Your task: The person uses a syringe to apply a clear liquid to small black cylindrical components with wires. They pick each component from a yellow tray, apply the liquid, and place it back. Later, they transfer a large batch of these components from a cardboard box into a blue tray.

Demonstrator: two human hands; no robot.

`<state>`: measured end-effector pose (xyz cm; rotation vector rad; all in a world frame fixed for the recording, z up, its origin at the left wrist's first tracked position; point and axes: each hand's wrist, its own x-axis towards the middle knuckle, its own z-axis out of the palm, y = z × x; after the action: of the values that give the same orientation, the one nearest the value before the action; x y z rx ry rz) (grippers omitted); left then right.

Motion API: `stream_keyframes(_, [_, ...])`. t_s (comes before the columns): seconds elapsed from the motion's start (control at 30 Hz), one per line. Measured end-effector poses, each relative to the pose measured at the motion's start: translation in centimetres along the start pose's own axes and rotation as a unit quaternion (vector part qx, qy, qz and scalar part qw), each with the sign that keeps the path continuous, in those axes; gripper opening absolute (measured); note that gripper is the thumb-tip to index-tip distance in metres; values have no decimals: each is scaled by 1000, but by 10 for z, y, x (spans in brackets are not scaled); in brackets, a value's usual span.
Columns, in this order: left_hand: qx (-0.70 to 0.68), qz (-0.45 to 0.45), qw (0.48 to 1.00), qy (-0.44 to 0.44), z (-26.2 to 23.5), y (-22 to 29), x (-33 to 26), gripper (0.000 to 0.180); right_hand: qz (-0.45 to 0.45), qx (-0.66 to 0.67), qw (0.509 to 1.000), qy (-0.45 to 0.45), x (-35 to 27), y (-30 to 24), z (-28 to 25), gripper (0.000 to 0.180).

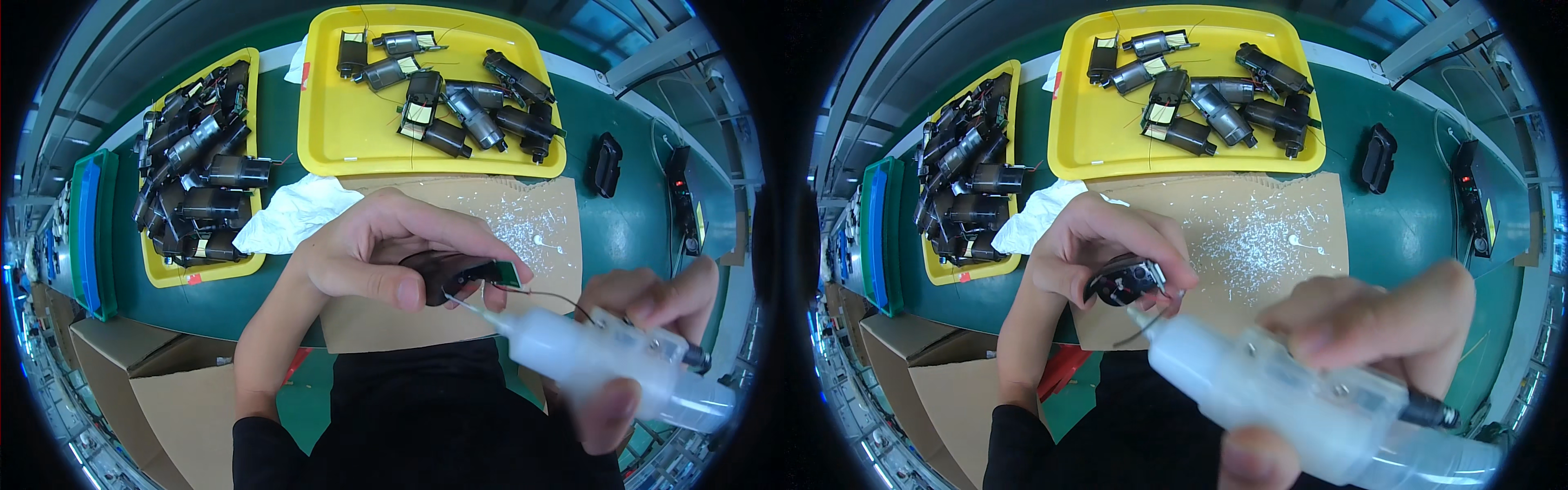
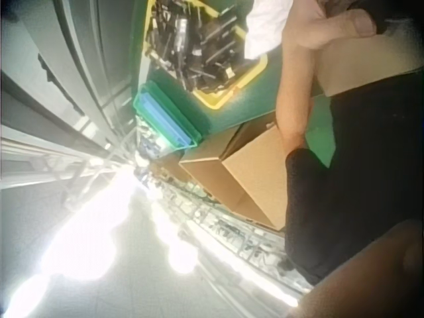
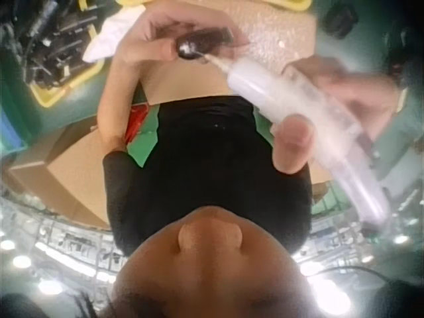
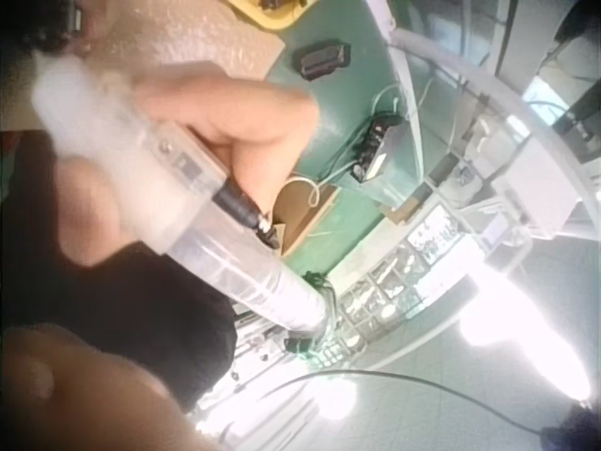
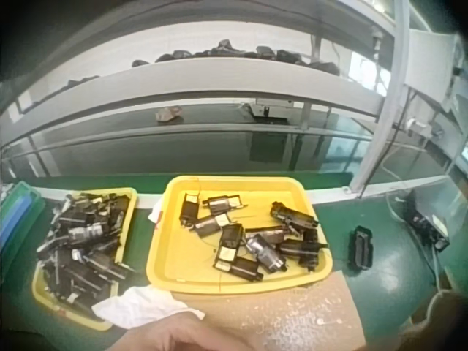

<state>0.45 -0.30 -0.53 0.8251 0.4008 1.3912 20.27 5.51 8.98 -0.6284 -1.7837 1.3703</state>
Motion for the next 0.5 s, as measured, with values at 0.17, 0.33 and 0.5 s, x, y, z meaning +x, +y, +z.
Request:
stream_keyframes(0.17, [17, 16, 999, 22, -7, 1, -5, 73, -169, 64, 977, -112, 6, 21, -29, 61])
stream_keyframes(0.33, [207, -1, 974, 88, -15, 22, -1, 51, -120, -7, 985, 125, -3, 58, -11, 43])
stream_keyframes(0.5, [629, 48, 753, 187, -5, 69, -35, 48, 82, -198, 977, -18, -5, 100, -18, 24])
